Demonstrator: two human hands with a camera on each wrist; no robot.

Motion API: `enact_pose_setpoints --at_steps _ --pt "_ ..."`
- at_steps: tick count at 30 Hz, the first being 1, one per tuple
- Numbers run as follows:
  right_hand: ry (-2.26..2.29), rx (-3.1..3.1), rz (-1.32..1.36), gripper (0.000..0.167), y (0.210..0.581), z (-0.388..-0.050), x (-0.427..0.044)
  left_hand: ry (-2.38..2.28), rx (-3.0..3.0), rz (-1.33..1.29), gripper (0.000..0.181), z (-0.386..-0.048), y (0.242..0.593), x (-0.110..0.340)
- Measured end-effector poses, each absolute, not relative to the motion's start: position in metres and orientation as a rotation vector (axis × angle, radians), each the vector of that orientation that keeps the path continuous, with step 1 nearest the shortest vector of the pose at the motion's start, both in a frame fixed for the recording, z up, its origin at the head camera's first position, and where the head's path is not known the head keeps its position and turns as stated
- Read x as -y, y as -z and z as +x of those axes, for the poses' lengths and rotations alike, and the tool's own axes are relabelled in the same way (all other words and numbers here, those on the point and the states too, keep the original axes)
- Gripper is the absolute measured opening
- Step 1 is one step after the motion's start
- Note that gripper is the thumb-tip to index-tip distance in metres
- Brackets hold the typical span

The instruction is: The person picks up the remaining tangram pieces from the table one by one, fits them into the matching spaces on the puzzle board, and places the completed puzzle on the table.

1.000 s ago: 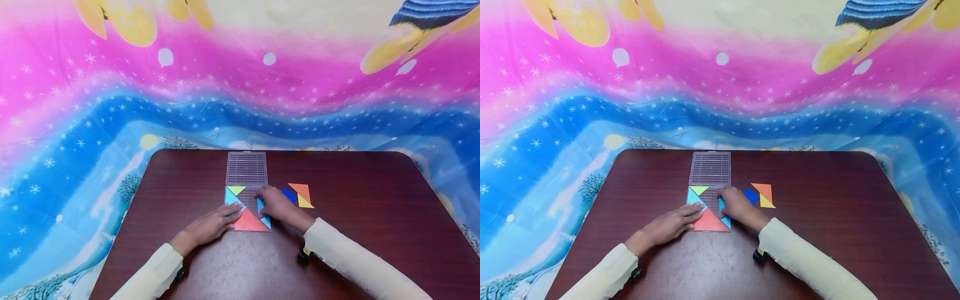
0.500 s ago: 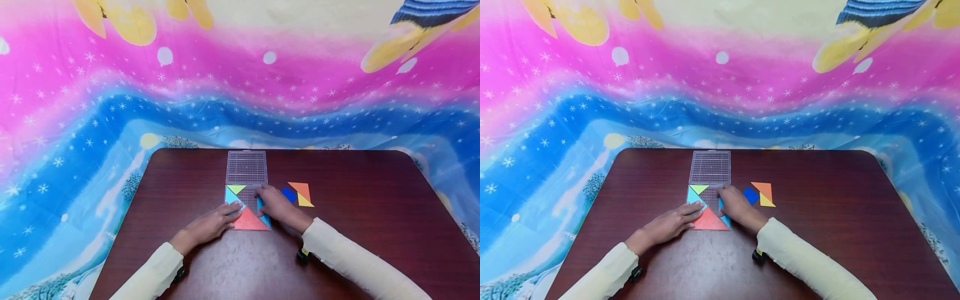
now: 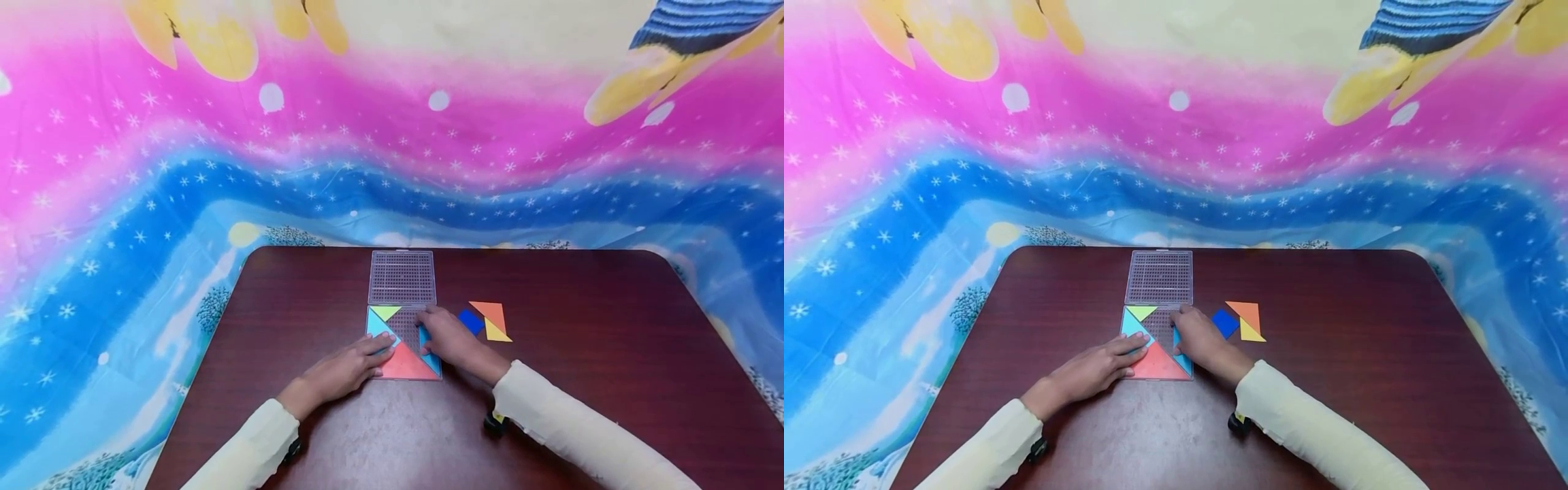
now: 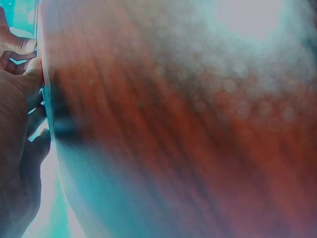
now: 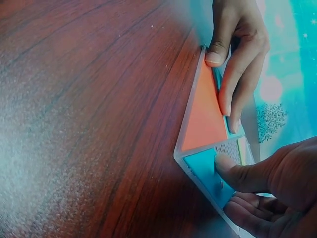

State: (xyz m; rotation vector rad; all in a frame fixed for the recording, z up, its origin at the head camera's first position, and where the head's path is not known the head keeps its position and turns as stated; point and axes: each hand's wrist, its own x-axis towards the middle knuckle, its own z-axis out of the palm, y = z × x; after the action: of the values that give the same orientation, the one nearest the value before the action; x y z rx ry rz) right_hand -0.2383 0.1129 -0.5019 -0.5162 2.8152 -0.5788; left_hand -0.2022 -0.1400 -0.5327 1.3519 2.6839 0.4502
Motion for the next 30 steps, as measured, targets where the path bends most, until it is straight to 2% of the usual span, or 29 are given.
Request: enact_pose_setpoints --at_steps 12,20,30 --pt "0.651 -2.825 -0.465 0.040 0.496 -0.241 -0.116 -0.437 -2.693 1.376 0.047 -0.203 0.532 0.140" --pt "0.571 -2.961 -0.386 0.027 0.488 -0.253 -0.146 -0.437 -2.692 1.369 0.048 -0.202 0.533 0.141" --pt "0.399 -2.939 -0.308 0.045 0.494 -0.253 -0.178 -0.435 -2.689 1.356 0.048 -0.201 0.532 0.140"
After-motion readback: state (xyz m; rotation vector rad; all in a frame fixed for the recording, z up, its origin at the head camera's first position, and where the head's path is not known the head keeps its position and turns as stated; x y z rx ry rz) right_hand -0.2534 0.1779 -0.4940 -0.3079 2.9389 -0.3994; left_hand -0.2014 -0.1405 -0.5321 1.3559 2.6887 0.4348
